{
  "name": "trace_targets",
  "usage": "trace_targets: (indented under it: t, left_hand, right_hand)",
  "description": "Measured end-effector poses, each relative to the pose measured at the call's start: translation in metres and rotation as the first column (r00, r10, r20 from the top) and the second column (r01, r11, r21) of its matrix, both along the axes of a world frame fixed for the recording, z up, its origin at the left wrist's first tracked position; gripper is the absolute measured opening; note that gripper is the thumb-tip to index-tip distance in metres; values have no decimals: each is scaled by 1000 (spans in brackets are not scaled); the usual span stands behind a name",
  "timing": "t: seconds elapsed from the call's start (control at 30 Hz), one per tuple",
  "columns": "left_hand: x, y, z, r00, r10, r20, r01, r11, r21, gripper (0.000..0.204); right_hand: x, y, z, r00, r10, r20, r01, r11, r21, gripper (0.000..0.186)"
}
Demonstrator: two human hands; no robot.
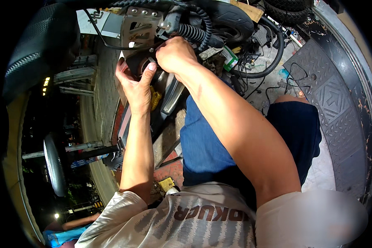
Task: The person works on the internal electrical components and wiring of an electric scooter using an allen key and a screwdriver, tightening screws and organizing wires near the rear assembly.
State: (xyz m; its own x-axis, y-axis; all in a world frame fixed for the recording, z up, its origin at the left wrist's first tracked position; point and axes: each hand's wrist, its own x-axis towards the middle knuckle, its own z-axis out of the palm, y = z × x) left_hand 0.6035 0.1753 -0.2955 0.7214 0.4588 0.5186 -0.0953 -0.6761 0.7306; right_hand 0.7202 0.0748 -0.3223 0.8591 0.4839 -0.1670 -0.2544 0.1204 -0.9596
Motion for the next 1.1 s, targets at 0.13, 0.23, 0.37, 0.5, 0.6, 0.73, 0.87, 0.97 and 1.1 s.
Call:
trace_targets:
  t: [0.13, 0.23, 0.37, 0.5, 0.6, 0.73, 0.87, 0.97, 1.1]
  left_hand:
    - [2, -3, 2, 996, -84, 32, 87, 992, -88, 106]
    - [6, -3, 2, 991, -115, 67, 121, 988, -92, 109]
    - [7, 11, -2, 996, -66, 58, 67, 998, -17, 113]
    - [9, 13, 0, 989, -122, 89, 127, 990, -59, 112]
    - [7, 20, -6, 991, -123, 43, 128, 984, -124, 111]
    - [6, 20, -4, 993, -106, -49, 102, 992, -71, 111]
    - [10, 19, 6, 991, -127, -52, 123, 990, -75, 94]
    - [8, 21, 16, 988, -97, -119, 91, 994, -56, 84]
    - [8, 25, 19, 982, -119, -149, 112, 992, -56, 88]
  right_hand:
    - [1, 2, -2, 994, 15, -105, -4, 994, 106, 16]
    - [-6, -8, 4, 987, 45, -154, -10, 975, 222, 14]
    - [-9, -11, 10, 982, 47, -185, 4, 963, 268, 14]
    - [-7, -13, 10, 983, 56, -175, -11, 969, 246, 16]
    - [-5, -9, 5, 989, 65, -134, -32, 972, 235, 18]
    - [-5, -10, 1, 990, 74, -118, -47, 976, 212, 18]
    - [-1, -7, -7, 995, 90, -29, -79, 958, 276, 11]
    - [0, -4, -8, 993, 86, 77, -100, 973, 210, 10]
    - [-1, -12, 4, 990, 134, 42, -136, 989, 52, 8]
